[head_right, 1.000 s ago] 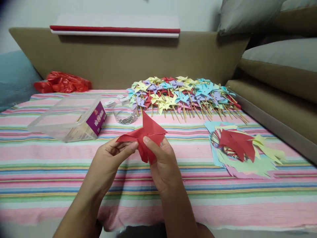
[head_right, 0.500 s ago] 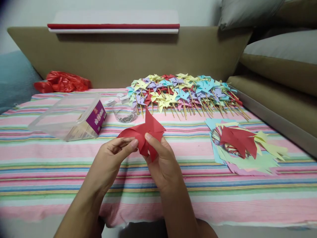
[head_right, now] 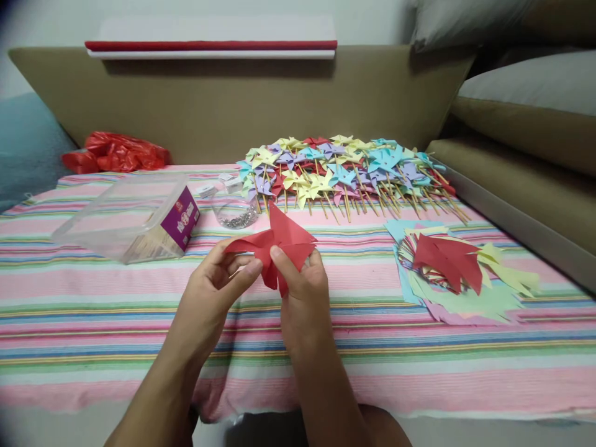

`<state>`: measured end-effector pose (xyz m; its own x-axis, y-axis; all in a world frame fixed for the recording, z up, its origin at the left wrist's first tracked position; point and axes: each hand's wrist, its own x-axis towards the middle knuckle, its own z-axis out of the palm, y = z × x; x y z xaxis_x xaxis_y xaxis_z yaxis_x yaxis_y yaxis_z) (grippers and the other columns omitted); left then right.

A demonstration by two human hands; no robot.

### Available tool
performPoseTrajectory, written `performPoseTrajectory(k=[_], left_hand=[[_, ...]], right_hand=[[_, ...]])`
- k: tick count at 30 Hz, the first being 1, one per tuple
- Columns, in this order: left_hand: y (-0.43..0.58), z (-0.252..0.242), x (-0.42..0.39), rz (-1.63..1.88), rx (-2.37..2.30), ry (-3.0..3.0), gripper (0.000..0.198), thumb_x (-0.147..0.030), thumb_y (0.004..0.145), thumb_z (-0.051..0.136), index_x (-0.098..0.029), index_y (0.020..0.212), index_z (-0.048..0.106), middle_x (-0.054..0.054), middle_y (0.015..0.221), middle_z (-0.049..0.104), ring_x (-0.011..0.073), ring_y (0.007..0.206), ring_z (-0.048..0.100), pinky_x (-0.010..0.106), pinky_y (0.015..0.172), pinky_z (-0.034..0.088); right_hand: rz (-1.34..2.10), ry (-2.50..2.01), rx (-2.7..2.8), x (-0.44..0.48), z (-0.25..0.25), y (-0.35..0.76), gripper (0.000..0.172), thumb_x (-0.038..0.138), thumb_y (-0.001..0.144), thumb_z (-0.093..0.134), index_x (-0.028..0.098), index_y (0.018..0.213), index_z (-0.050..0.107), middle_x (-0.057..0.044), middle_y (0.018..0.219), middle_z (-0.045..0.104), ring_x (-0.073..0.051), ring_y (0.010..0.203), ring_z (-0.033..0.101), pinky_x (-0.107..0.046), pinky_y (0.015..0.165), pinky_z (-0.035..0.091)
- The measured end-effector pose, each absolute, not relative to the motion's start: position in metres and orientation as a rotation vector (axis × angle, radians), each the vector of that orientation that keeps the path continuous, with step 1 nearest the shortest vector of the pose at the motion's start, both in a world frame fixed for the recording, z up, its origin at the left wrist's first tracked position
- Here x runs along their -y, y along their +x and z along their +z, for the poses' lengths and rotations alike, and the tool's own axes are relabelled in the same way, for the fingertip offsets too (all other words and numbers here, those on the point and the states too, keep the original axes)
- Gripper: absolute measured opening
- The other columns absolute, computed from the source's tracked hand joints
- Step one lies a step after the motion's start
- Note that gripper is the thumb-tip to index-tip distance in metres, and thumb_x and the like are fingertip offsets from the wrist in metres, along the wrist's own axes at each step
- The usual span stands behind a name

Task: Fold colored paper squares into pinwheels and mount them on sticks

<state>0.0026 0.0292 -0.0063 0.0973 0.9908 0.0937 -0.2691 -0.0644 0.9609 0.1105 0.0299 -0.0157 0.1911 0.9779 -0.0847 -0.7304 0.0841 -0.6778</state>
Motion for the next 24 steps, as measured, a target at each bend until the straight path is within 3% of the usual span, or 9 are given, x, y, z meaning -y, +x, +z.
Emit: performPoseTrajectory(k=[4, 8, 12, 16, 19, 21, 24], left_hand=[[0.017, -0.013, -0.028, 1.449, -0.899, 0.904, 0.023, -0.028, 0.075, 0.085, -0.018, 0.09, 0.069, -0.002, 0.082, 0.068, 0.0089, 0.077, 0.062, 0.019, 0.073, 0.05], [0.028, -0.018, -0.026, 1.5, -0.865, 0.765, 0.021, -0.028, 0.077, 0.083, -0.017, 0.086, 0.068, -0.002, 0.079, 0.063, 0.0077, 0.074, 0.057, 0.018, 0.069, 0.047], [0.028, -0.015, -0.026, 1.532, -0.834, 0.661, 0.023, -0.027, 0.078, 0.082, -0.016, 0.075, 0.063, -0.003, 0.075, 0.061, 0.0067, 0.069, 0.055, 0.017, 0.065, 0.046], [0.023, -0.014, -0.03, 1.555, -0.787, 0.515, 0.022, -0.024, 0.074, 0.085, -0.014, 0.075, 0.065, -0.002, 0.076, 0.065, 0.0064, 0.069, 0.059, 0.016, 0.066, 0.05], [0.017, -0.015, -0.034, 1.581, -0.772, 0.461, 0.018, -0.023, 0.076, 0.083, -0.014, 0.084, 0.07, 0.002, 0.088, 0.072, 0.0081, 0.076, 0.065, 0.018, 0.071, 0.053], [0.012, -0.015, -0.036, 1.598, -0.774, 0.423, 0.016, -0.021, 0.078, 0.082, -0.013, 0.087, 0.072, 0.003, 0.093, 0.074, 0.0091, 0.081, 0.067, 0.018, 0.075, 0.055], [0.008, -0.015, -0.037, 1.607, -0.78, 0.378, 0.013, -0.019, 0.08, 0.08, -0.013, 0.088, 0.073, 0.004, 0.095, 0.075, 0.0094, 0.083, 0.068, 0.018, 0.077, 0.055]], right_hand=[[1.247, -0.662, 0.44, -0.029, -0.015, 0.103, 0.039, 0.022, 0.073, 0.081, 0.021, 0.108, 0.064, -0.001, 0.1, 0.072, -0.015, 0.087, 0.067, -0.03, 0.082, 0.053], [1.254, -0.632, 0.449, -0.027, -0.016, 0.095, 0.032, 0.023, 0.075, 0.08, 0.021, 0.103, 0.064, 0.0, 0.096, 0.072, -0.014, 0.087, 0.066, -0.029, 0.084, 0.053], [1.242, -0.66, 0.497, -0.025, -0.019, 0.089, 0.036, 0.025, 0.075, 0.08, 0.023, 0.105, 0.061, -0.002, 0.103, 0.073, -0.016, 0.091, 0.068, -0.031, 0.086, 0.054], [1.192, -0.741, 0.541, -0.027, -0.024, 0.09, 0.045, 0.032, 0.081, 0.076, 0.025, 0.117, 0.051, -0.003, 0.106, 0.074, -0.018, 0.095, 0.071, -0.034, 0.087, 0.056], [1.039, -0.856, 0.725, -0.028, -0.029, 0.104, 0.053, 0.035, 0.092, 0.061, 0.03, 0.138, 0.034, -0.005, 0.107, 0.074, -0.02, 0.096, 0.072, -0.042, 0.089, 0.057], [0.852, -0.926, 1.001, -0.028, -0.032, 0.118, 0.064, 0.027, 0.092, 0.059, 0.034, 0.147, 0.025, -0.008, 0.119, 0.071, -0.023, 0.108, 0.07, -0.047, 0.096, 0.053], [0.538, -1.048, 1.476, -0.026, -0.032, 0.137, 0.053, 0.021, 0.089, 0.063, 0.035, 0.138, 0.05, -0.011, 0.15, 0.048, -0.028, 0.134, 0.053, -0.051, 0.106, 0.045]])
